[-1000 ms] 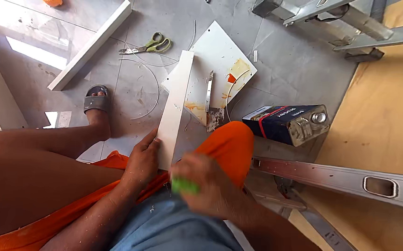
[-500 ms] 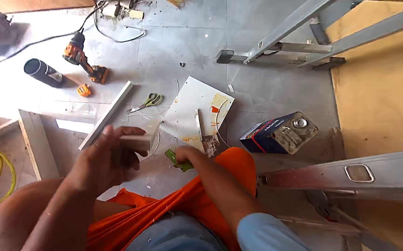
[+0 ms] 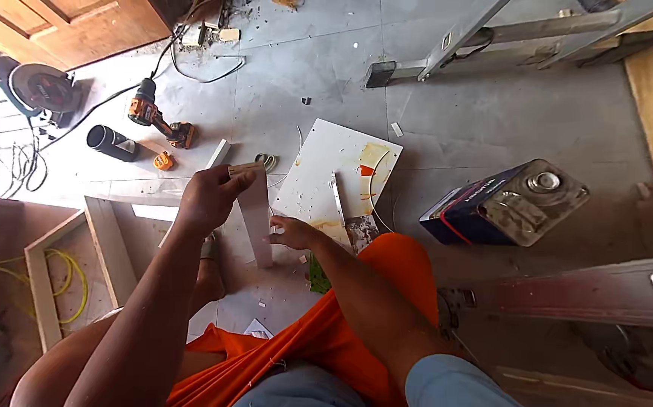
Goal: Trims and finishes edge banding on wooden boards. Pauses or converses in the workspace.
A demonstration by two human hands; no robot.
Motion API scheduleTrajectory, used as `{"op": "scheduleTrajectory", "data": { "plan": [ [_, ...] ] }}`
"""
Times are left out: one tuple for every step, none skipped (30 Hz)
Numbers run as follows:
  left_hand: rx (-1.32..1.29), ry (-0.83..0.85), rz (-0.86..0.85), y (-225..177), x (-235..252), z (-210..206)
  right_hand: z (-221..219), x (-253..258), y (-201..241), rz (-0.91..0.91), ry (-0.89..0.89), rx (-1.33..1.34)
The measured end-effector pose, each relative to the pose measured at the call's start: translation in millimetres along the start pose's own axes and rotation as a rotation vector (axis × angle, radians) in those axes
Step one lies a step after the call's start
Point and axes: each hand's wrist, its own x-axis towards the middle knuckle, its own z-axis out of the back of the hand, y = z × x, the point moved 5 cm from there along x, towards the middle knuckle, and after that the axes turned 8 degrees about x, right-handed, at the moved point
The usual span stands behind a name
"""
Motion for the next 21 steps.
{"op": "scheduleTrajectory", "data": {
  "plan": [
    [-0.041, -0.021, -0.011, 2.1, 4.2, -5.6, -4.9, 2.5, 3.0, 0.019, 0.000, 0.051],
    [-0.102, -0.030, -0.023, 3.8, 7.8, -11.6, -7.0, 4.2, 6.0, 0.024, -0.022, 0.123],
    [-0.159, -0.035, -0.030, 7.1, 9.9, -17.7, -7.9, 5.4, 7.5, 0.026, -0.053, 0.211],
    [-0.179, -0.038, -0.021, 14.3, 9.8, -24.2, -9.2, 7.4, 5.0, 0.021, -0.080, 0.318],
    [-0.147, -0.018, 0.017, 26.3, 7.5, -32.2, -10.1, 9.7, 1.0, 0.020, -0.114, 0.451],
    [-0.092, 0.032, 0.080, 41.9, 2.2, -43.1, -9.7, 11.3, -1.4, 0.017, -0.153, 0.606],
    [-0.066, 0.105, 0.158, 60.6, -3.6, -58.6, -8.2, 12.6, -2.0, 0.011, -0.198, 0.764],
    [-0.072, 0.196, 0.233, 76.9, -12.5, -77.8, -5.1, 12.9, -1.1, 0.004, -0.248, 0.904],
    [-0.129, 0.295, 0.307, 90.2, -24.6, -99.2, -0.7, 13.2, -0.4, -0.009, -0.302, 1.003],
    [-0.224, 0.361, 0.356, 98.8, -37.2, -119.0, 4.2, 14.2, -2.0, -0.024, -0.355, 1.046],
    [-0.350, 0.380, 0.396, 104.6, -46.8, -136.5, 10.1, 14.6, -5.2, -0.058, -0.404, 1.027],
    [-0.466, 0.375, 0.428, 107.4, -50.8, -150.3, 18.0, 13.4, -8.2, -0.107, -0.448, 0.945],
    [-0.512, 0.362, 0.442, 108.7, -48.8, -160.1, 28.4, 11.8, -10.6, -0.150, -0.492, 0.796],
    [-0.504, 0.344, 0.440, 109.0, -42.4, -167.2, 41.1, 9.3, -13.1, -0.177, -0.540, 0.588],
    [-0.460, 0.322, 0.432, 109.5, -32.9, -173.2, 56.1, 5.0, -15.8, -0.203, -0.615, 0.365],
    [-0.380, 0.304, 0.419, 111.2, -22.4, -179.3, 70.2, -1.0, -21.2, -0.270, -0.704, 0.184],
    [-0.277, 0.293, 0.399, 114.7, -12.7, -186.5, 81.2, -7.6, -29.9, -0.361, -0.787, 0.057],
    [-0.166, 0.297, 0.376, 118.6, -5.7, -194.1, 88.8, -14.0, -40.0, -0.459, -0.842, -0.036],
    [-0.049, 0.307, 0.348, 121.0, 1.2, -200.8, 95.5, -19.3, -47.7, -0.550, -0.870, -0.113],
    [0.038, 0.318, 0.319, 121.7, 7.5, -207.7, 103.7, -23.3, -53.5, -0.625, -0.889, -0.175],
    [0.104, 0.328, 0.299, 123.9, 10.7, -214.7, 109.7, -25.6, -60.1, -0.676, -0.904, -0.224]
  ]
}}
